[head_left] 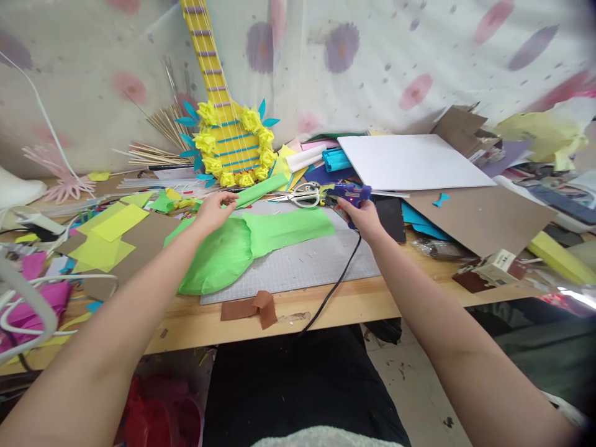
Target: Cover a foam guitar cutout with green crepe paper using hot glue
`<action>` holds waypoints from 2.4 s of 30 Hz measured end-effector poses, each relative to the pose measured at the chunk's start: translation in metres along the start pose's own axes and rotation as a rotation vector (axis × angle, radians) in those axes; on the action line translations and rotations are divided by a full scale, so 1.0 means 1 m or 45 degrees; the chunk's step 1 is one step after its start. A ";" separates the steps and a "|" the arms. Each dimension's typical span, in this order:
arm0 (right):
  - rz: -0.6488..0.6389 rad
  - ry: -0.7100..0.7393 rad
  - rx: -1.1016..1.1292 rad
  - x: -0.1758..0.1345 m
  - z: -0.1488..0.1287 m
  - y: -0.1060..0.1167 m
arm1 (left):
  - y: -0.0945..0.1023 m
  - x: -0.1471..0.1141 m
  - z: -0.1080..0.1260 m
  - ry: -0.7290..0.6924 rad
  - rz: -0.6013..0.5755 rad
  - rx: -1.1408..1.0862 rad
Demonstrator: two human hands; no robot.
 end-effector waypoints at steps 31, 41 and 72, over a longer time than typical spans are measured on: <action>-0.596 0.531 -0.985 -0.070 -0.047 -0.045 | -0.008 -0.041 -0.010 -0.102 -0.254 0.719; -0.860 0.852 -0.706 -0.103 -0.041 -0.194 | -0.020 -0.050 -0.010 -0.086 -0.356 0.795; -0.649 0.858 -0.844 -0.137 -0.054 -0.221 | -0.018 -0.047 -0.009 0.078 -0.259 0.663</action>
Point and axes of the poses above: each hand's wrist, its own x-axis towards the middle knuckle, its own y-axis out of the back of the hand, z = x × y, the point moved 5 cm from there along x, towards the middle knuckle, and after that the axes turned 14 degrees about z, right-handed, at the moved point
